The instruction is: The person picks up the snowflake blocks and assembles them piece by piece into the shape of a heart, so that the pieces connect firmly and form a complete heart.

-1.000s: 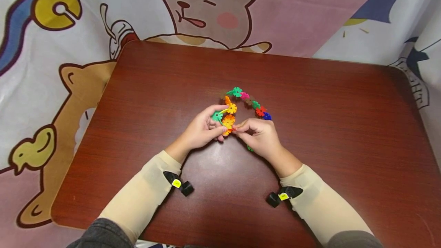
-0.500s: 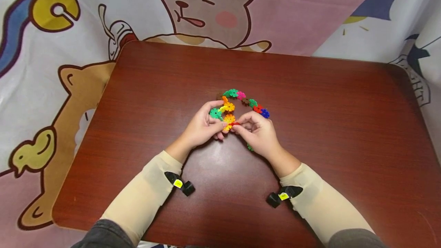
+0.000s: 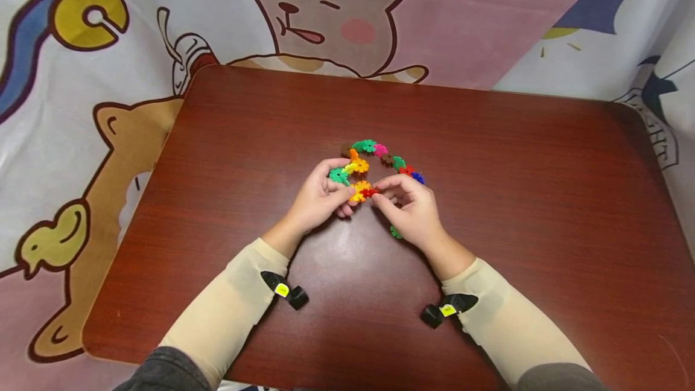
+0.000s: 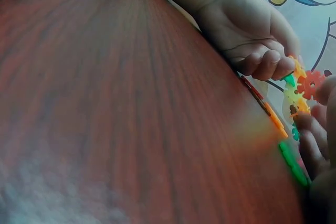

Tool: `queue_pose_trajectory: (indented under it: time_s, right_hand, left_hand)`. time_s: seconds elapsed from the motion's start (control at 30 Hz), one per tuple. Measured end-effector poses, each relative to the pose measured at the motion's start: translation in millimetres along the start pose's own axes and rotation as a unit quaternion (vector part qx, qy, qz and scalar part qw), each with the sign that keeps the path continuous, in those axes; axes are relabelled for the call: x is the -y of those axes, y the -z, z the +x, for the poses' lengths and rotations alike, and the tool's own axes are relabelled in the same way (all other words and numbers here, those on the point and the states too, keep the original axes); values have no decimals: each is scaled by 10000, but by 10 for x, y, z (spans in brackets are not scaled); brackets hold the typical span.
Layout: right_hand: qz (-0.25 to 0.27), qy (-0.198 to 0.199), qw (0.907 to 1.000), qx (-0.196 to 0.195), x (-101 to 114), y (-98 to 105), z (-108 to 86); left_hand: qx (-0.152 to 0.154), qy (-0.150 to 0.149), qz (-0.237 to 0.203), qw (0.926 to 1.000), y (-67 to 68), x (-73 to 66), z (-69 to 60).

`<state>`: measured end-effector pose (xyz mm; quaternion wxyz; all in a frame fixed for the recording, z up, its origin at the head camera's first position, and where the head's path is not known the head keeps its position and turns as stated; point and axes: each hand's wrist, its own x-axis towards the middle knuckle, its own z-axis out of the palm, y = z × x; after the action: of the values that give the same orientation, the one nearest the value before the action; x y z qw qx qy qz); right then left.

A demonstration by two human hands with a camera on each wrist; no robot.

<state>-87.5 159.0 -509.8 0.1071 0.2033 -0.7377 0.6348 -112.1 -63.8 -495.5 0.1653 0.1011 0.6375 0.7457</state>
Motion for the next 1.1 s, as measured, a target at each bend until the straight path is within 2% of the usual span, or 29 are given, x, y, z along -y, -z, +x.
queue_pose_trajectory:
  time_s: [0.07, 0.13, 0.2, 0.27, 0.37, 0.4, 0.47, 0.6, 0.77, 0.83, 0.93, 1.03, 1.1]
  right_hand:
    - [-605, 153, 9980, -64, -6, 24, 7]
    - [-1330, 334, 9905, 106, -18, 47, 23]
    - [-2127, 390, 9751, 490, -13, 60, 37]
    - [-2807, 439, 9539, 963, -9, 67, 47]
    - [-3471, 387, 9251, 1489, 6, 65, 46]
    - [-3562, 374, 9207, 1553, 10, 64, 44]
    - [-3609, 330, 9186, 1579, 20, 60, 42]
    - [-3544, 262, 9234, 1447, 22, 58, 33]
    - [-3520, 382, 9251, 1373, 1, 48, 30]
    - [-3393, 416, 9306, 1311, -8, 44, 27]
    - [-2870, 383, 9513, 1062, -20, 39, 29]
    - [-1940, 192, 9792, 560, -17, 43, 21]
    - [-1256, 96, 9918, 219, -13, 47, 14]
  left_hand:
    - [-207, -29, -148, 9997, 1, 7, 4]
    - [-405, -55, -279, 9988, 3, 14, 6]
    - [-543, -83, -354, 9979, 4, 18, 9]
    - [-611, -85, -390, 9973, 1, 14, 11]
    - [-658, -62, -431, 9969, -7, -1, 14]
    - [-667, -57, -439, 9968, -10, -5, 14]
    - [-669, -51, -437, 9968, -12, -11, 11]
    - [-615, -69, -364, 9974, -7, 0, 3]
    - [-569, -70, -250, 9980, 9, 22, -2]
    - [-570, -63, -229, 9981, 10, 29, 0]
    - [-585, -60, -245, 9980, 8, 37, 2]
    - [-608, -64, -275, 9978, 0, 33, 5]
    - [-629, -71, -275, 9976, -4, 29, 7]
